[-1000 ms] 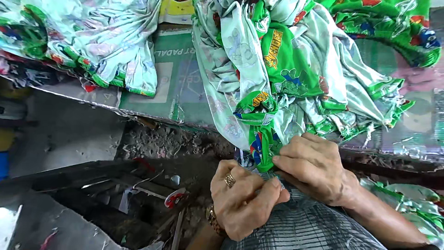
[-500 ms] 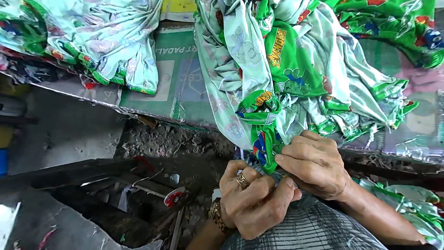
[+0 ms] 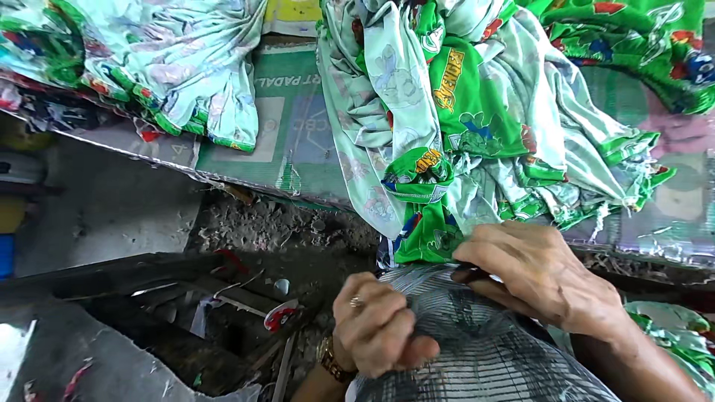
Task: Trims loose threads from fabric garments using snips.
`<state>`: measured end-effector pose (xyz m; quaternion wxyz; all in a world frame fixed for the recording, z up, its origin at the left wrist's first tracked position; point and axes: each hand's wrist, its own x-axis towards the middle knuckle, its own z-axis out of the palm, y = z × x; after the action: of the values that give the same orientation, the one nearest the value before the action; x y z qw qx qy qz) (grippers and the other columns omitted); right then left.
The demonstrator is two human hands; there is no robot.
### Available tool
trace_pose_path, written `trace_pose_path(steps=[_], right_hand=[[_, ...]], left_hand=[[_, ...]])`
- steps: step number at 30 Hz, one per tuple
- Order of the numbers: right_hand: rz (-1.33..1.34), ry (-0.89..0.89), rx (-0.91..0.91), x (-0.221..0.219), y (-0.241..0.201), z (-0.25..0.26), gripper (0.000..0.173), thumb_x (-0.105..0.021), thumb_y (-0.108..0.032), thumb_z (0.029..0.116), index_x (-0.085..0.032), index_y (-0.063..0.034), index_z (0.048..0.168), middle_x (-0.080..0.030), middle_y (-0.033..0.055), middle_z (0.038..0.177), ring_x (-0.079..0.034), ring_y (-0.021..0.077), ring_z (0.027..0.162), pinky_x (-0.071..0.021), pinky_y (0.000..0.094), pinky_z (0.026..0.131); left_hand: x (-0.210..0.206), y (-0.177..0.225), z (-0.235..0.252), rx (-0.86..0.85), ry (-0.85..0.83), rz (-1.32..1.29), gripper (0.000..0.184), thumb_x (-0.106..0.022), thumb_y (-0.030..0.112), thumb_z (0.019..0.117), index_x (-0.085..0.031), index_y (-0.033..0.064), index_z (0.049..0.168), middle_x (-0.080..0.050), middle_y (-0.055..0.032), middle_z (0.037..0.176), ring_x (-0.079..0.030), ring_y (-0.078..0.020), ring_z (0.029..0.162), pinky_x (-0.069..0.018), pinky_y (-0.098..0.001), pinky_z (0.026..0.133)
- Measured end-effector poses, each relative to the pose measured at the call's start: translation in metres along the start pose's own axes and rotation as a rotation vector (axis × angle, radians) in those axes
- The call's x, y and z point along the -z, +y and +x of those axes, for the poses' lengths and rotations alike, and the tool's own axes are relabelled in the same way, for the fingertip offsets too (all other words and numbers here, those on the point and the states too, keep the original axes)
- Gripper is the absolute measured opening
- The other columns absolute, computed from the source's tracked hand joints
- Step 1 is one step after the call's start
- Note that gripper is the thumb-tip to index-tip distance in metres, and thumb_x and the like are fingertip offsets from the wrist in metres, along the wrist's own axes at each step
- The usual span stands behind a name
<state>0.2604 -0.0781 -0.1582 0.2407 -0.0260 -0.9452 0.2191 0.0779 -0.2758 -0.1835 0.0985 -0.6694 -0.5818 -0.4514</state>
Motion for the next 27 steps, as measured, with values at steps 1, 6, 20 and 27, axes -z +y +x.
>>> trace_pose_path(steps=[1,6,20,27], right_hand=[[0.024,0.038,-0.014,0.001,0.002,-0.003,0.019,-0.059,-0.028,0.1022,-0.064,-0.0099,0.105,-0.059,0.0042,0.076,-0.057,0.0170,0.064,-0.0420,0.0310,0.053],[-0.023,0.134,-0.019,-0.016,-0.007,0.009,0.022,-0.064,-0.029,0.1010,-0.069,-0.0087,0.110,-0.062,0.0060,0.076,-0.057,0.0183,0.062,-0.0426,0.0311,0.052],[0.615,0.226,-0.242,0.000,0.002,0.024,0.013,-0.058,-0.017,0.1041,-0.062,-0.0080,0.096,-0.059,-0.0053,0.084,-0.056,-0.0044,0.074,-0.0493,0.0092,0.064],[0.252,0.418,-0.086,-0.001,-0.006,0.023,0.031,-0.075,-0.034,0.0949,-0.064,-0.0096,0.110,-0.057,-0.0002,0.097,-0.054,-0.0005,0.080,-0.0451,0.0112,0.067]], left_hand=[[-0.002,-0.007,-0.008,0.042,0.045,0.029,0.030,-0.056,0.052,0.1009,-0.055,0.0223,0.101,-0.060,0.0062,0.108,-0.060,-0.0084,0.104,-0.0466,-0.0283,0.094],[-0.033,-0.025,-0.016,0.170,0.142,0.113,0.042,-0.069,0.044,0.0916,-0.052,0.0244,0.124,-0.056,0.0057,0.133,-0.053,-0.0112,0.126,-0.0404,-0.0336,0.108],[-0.034,-0.001,0.060,0.608,0.230,-0.965,0.012,-0.062,0.015,0.1024,-0.067,0.0150,0.113,-0.072,0.0027,0.100,-0.070,-0.0048,0.089,-0.0600,-0.0231,0.082],[-0.036,0.010,0.071,0.540,0.229,-0.831,0.021,-0.062,0.010,0.1017,-0.065,0.0104,0.122,-0.074,0.0017,0.099,-0.071,-0.0036,0.087,-0.0599,-0.0208,0.081]])
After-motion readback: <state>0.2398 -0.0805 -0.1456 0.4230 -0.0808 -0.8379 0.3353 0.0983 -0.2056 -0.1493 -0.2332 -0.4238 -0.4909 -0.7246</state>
